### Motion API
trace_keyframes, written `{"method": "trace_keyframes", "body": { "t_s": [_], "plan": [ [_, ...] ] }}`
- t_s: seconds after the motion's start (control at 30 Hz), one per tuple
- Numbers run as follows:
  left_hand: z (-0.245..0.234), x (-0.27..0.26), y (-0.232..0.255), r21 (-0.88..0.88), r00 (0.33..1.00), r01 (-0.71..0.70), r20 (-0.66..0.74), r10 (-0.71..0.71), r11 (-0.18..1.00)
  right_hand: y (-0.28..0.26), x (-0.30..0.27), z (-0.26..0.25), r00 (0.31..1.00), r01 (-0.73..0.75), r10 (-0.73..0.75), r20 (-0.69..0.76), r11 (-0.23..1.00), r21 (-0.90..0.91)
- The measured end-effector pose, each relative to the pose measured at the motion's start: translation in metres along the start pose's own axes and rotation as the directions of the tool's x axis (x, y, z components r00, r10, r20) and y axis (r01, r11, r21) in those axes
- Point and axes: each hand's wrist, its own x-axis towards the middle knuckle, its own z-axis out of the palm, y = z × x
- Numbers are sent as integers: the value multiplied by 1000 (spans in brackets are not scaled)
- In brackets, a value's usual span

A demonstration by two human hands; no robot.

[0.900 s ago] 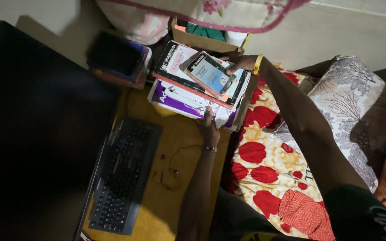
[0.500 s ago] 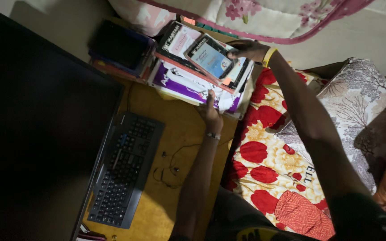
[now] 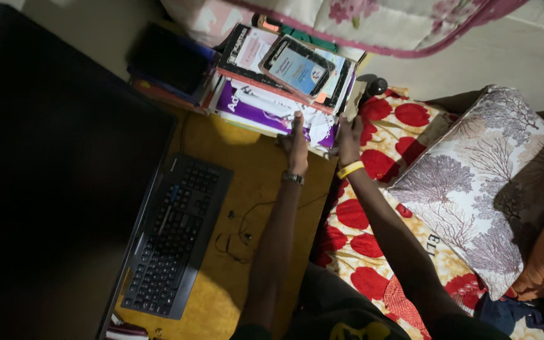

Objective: The person organizes folders, notebooks, and stationery items on a desk, moving a monitor aside and handling various items like pens, small documents, and several multicolored files.

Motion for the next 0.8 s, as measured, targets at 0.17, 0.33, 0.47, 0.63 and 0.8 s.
{"method": "trace_keyframes", "body": {
  "t_s": [0.17, 0.33, 0.47, 0.63, 0.8],
  "plan": [
    [-15, -1, 24, 177, 1000, -18, 26, 14, 984, 37, 22, 25, 987, -18, 0, -158, 993, -113],
    [-22, 22, 5, 410, 984, 117, -171, -49, 905, 71, 33, 9, 987, 158, -162, 11, 976, 152],
    [-30, 37, 1, -6, 985, -173, -17, 173, 985, 83, 39, 1, 996, 41, -53, 68, 984, 171],
    [-64, -38, 31, 107, 948, -126, -278, 152, 986, 40, 7, -19, 974, 215, -214, 79, 977, -9],
    [-95, -129, -20, 204, 753, -624, -98, 650, 754, 39, -124, -20, 805, 592, -586, 97, 777, -213]
  ]
}}
